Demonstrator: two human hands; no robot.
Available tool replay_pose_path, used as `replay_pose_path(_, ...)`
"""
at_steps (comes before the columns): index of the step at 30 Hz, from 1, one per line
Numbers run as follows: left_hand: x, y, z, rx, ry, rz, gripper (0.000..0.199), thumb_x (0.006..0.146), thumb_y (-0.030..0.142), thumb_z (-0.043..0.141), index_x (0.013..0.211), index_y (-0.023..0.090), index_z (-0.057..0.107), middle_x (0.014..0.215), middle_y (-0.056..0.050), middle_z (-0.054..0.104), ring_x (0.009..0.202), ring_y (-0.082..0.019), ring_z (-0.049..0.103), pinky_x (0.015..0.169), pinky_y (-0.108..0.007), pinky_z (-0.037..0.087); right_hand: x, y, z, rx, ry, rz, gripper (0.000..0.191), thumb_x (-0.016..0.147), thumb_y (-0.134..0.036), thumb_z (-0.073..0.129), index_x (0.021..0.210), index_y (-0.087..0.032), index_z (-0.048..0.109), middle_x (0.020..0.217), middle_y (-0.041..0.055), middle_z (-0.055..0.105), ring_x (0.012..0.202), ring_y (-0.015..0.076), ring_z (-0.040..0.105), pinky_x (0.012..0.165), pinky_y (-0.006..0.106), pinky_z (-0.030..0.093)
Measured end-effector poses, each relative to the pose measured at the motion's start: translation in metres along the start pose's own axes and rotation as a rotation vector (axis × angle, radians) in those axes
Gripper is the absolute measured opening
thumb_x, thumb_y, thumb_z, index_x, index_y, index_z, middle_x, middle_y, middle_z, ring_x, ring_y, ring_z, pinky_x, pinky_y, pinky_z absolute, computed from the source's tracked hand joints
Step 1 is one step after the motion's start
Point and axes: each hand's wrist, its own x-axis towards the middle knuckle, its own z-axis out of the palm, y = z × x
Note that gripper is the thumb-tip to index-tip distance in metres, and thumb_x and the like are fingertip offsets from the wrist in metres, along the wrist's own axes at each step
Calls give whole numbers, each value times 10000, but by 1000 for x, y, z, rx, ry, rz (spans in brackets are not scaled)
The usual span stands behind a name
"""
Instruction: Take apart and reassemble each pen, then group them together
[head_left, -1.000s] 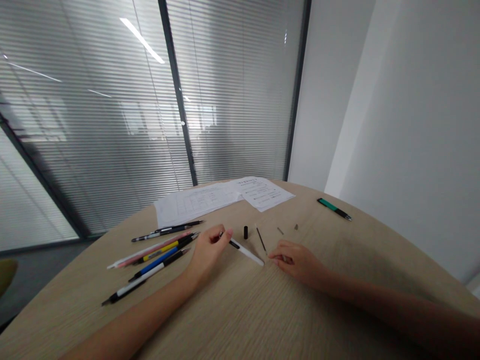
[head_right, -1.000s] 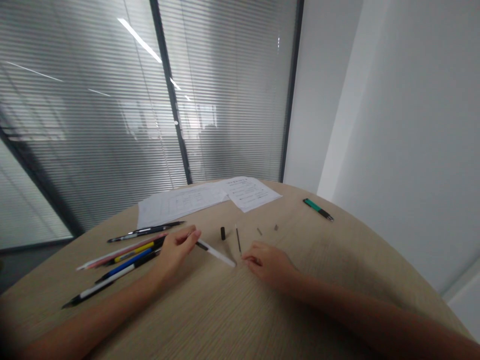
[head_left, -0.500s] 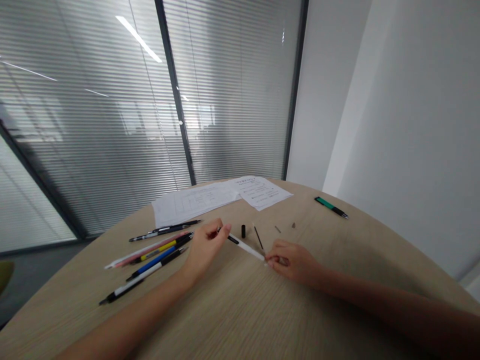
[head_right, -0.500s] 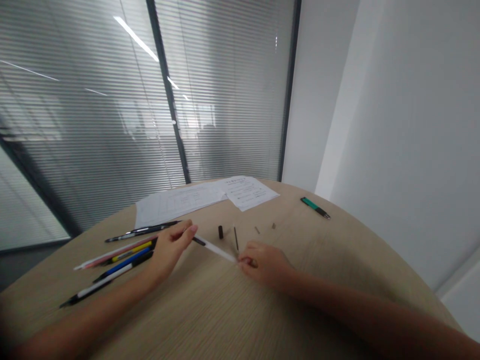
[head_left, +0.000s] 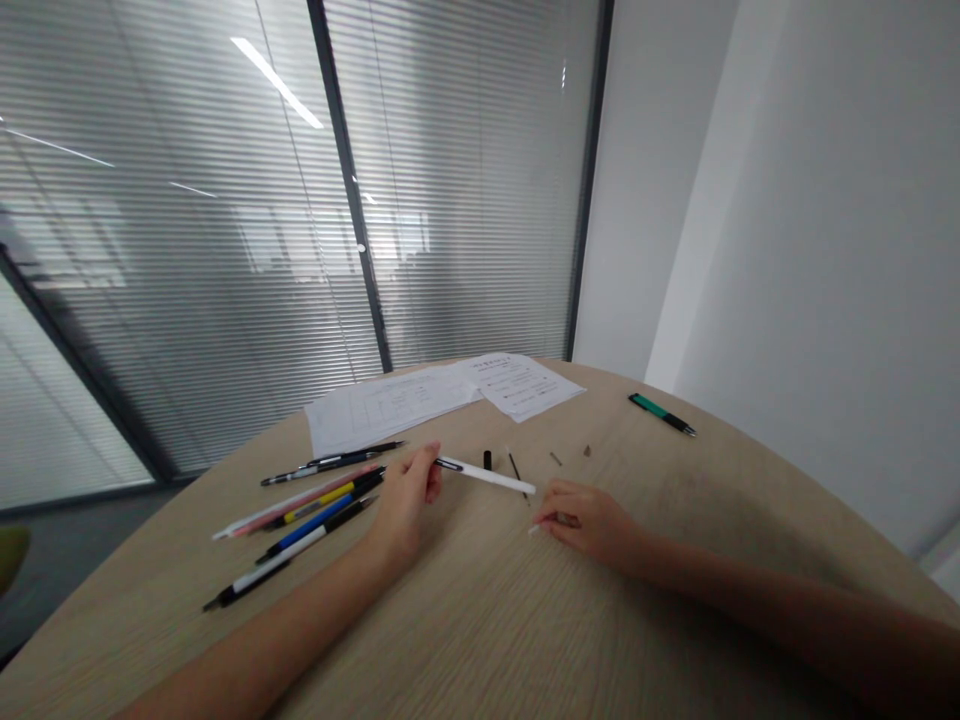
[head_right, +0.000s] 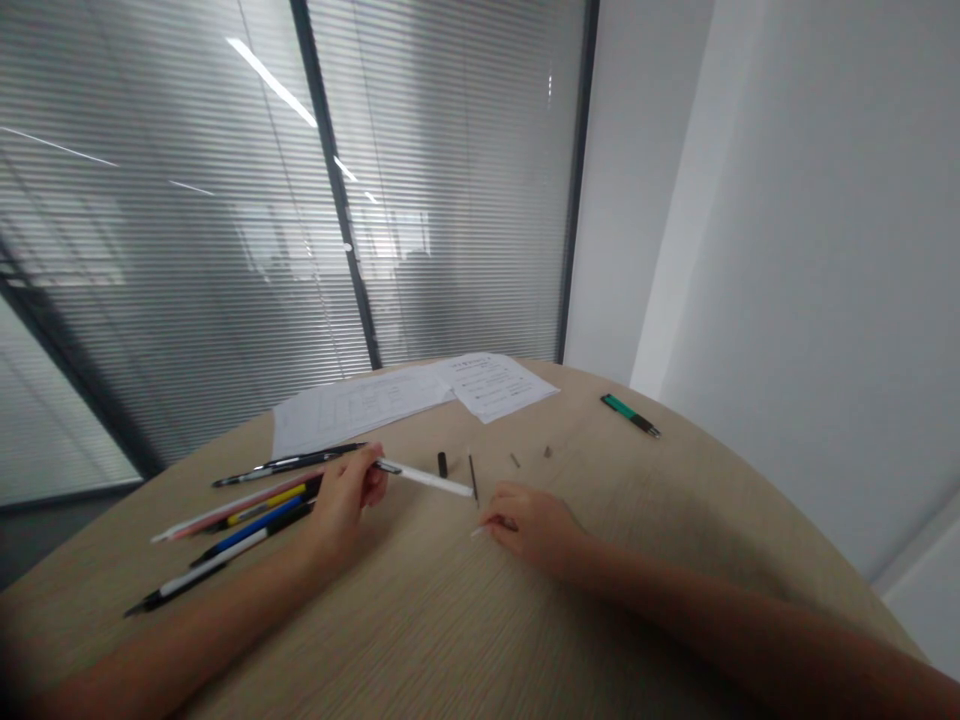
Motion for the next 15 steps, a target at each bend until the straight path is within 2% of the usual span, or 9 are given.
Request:
replay_pose_path(4, -4, -5, 2, -41, 19, -92, 320, 644, 382, 477, 409, 208, 347, 343, 81, 292, 324, -73, 248, 352, -217, 175, 1, 0, -2, 61, 113, 12, 113, 767, -148, 490, 787, -173, 599, 774, 23, 587, 679, 108, 527, 611, 201, 392)
replay_pose_path(9, -6, -8, 2, -62, 38, -153, 270, 611, 359, 495, 436, 198, 367, 347, 92, 304, 319, -63, 240, 339, -202, 172, 0, -7, -8, 86, 302, 175, 112, 773, -201, 477, 782, -179, 586, 600, -19, 528, 499, 88, 460, 490, 191, 355)
replay_pose_path(15, -5, -7, 2, -83, 14, -168, 286, 615, 371, 494, 436, 197, 354, 358, 97, 287, 316, -56, 228, 332, -195, 158, -2, -13, -8, 140, 409, 122, 88, 744, -210, 480, 734, -188, 564, 551, -32, 479, 469, 81, 430, 456, 181, 338)
